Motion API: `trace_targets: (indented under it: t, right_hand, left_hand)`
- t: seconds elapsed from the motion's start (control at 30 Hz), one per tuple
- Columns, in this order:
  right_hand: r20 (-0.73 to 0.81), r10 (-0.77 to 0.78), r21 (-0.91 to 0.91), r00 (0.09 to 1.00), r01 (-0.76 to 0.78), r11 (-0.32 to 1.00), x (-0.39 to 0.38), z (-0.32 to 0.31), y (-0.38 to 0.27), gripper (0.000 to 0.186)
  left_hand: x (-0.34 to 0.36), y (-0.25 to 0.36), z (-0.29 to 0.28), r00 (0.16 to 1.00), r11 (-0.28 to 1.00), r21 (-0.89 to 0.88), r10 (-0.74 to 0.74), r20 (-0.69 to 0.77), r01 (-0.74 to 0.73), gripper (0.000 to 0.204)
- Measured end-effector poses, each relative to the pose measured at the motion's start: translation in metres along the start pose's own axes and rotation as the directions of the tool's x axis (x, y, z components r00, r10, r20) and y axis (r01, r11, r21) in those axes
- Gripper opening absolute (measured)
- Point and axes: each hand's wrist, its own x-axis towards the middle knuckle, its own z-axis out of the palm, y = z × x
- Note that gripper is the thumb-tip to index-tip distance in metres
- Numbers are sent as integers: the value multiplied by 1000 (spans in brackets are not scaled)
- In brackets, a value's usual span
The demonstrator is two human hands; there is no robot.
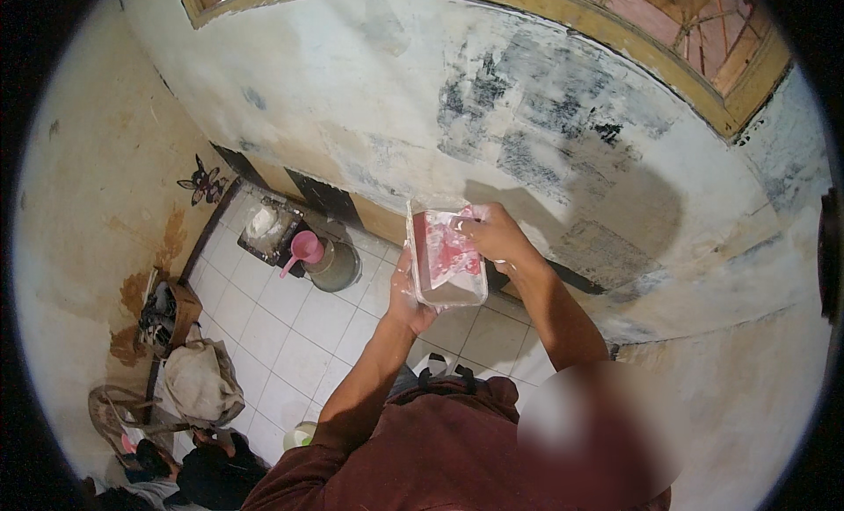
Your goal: The person applies plaster to an indoor wall using a plastic scraper. The person repeatedly scoops white plaster from a container and spreads it across the wall surface, filling in gaps and smoothing the material under a window frame.
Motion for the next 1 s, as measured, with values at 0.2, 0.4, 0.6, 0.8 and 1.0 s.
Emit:
trace_targets:
  t: [0.2, 0.4, 0.6, 0.8, 1.0]
  right_hand:
    - [85, -15, 173, 996, 0, 985, -8, 0, -11, 16]
    - [75, 14, 325, 997, -38, 945, -16, -15, -22, 17]
    - [-51, 0, -39, 999, -2, 999, -19, -17, -16, 17]
    - [-15, -42, 135, 999, 44, 990, -16, -7, -14, 17]
    - [53, -22, 319, 998, 4, 948, -18, -23, -16, 14]
  left_hand:
    - [-5, 7, 5, 998, 999, -36, -29, 53, 31, 63]
    - [-7, 13, 5, 994, 997, -65, -29, 110, 37, 68]
    - [-5, 11, 17, 992, 999, -50, -9, 124, 15, 69]
    - [6, 0, 4, 995, 999, -22, -28, 92, 30, 65]
    - [-3, 8, 15, 997, 998, -42, -46, 66, 49, 63]
